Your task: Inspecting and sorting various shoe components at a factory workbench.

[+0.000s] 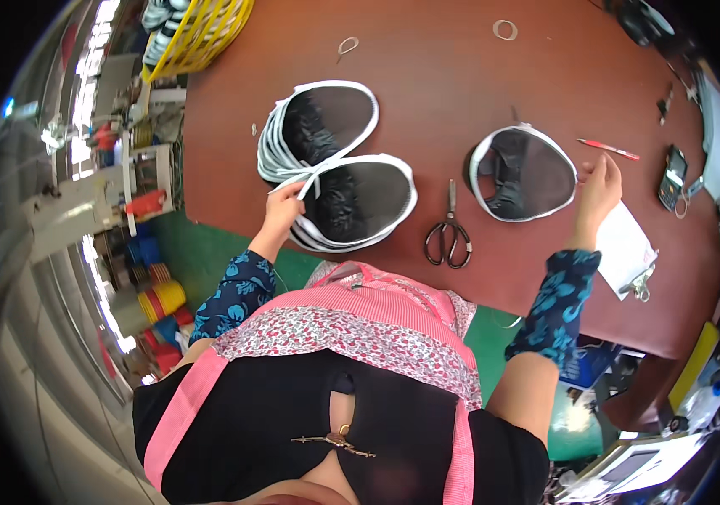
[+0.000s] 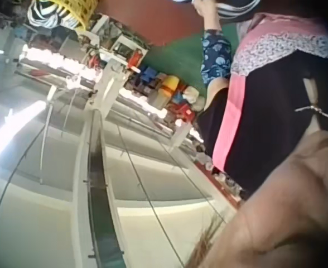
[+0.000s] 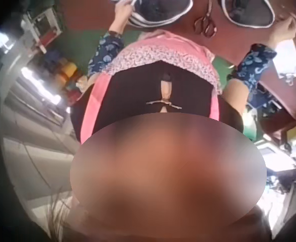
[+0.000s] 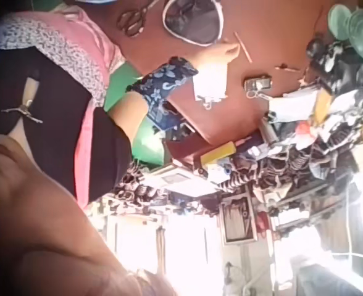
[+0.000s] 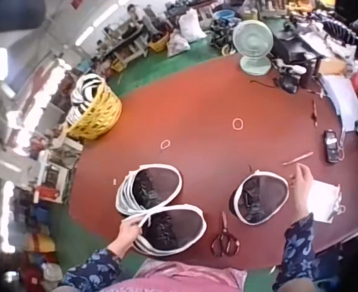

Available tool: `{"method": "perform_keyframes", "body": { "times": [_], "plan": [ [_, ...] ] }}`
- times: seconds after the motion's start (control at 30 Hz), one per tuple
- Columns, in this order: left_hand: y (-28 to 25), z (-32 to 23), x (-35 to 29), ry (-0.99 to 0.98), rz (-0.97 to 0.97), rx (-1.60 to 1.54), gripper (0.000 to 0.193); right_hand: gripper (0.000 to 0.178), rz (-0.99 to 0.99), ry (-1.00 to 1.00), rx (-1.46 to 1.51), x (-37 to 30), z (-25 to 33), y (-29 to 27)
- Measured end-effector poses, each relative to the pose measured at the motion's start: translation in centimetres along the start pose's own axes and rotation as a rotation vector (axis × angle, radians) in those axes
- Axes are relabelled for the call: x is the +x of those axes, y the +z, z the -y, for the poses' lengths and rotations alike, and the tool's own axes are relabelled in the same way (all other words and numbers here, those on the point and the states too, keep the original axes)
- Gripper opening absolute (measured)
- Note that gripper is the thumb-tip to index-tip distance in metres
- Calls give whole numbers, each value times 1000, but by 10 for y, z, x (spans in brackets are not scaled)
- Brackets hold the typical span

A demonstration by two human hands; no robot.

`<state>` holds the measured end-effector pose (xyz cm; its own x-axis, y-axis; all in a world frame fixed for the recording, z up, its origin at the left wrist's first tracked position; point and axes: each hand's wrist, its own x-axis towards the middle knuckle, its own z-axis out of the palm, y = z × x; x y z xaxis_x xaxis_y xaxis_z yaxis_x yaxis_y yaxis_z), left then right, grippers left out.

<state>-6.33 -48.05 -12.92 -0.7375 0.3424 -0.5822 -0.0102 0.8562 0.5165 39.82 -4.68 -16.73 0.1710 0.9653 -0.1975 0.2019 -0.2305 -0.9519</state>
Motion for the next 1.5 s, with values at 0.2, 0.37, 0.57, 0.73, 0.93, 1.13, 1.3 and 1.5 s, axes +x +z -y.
{"method": "perform_keyframes", "body": {
  "times": [0.2, 0.37, 0.57, 0.73, 0.93, 1.13, 1.3, 1.5],
  "plan": [
    [8, -29, 45, -19, 179, -320, 59, 19, 515, -207, -234, -180, 62, 131],
    [1, -56, 61, 293, 165, -94, 39, 18, 854, -334, -186, -269, 24, 234],
    [35, -120, 53, 703, 157, 405, 37, 24, 782, -173, -423, -273, -23, 261],
    [16, -202, 30, 410, 887, -545, 28, 36, 790, -21, -314, -263, -33, 242],
    [21, -228, 39, 655, 1091, -209, 41, 30, 932, 190, -71, -278, -46, 227],
    [50, -154, 74, 1254, 531, 806, 55, 8, 1061, 559, 310, -276, -36, 204],
    [69, -135, 75, 1287, 208, 684, 34, 29, 1074, 496, 369, -264, -23, 160],
    [68, -133, 70, 1135, 302, 351, 18, 26, 1097, 460, 413, -253, -22, 147]
  ]
}}
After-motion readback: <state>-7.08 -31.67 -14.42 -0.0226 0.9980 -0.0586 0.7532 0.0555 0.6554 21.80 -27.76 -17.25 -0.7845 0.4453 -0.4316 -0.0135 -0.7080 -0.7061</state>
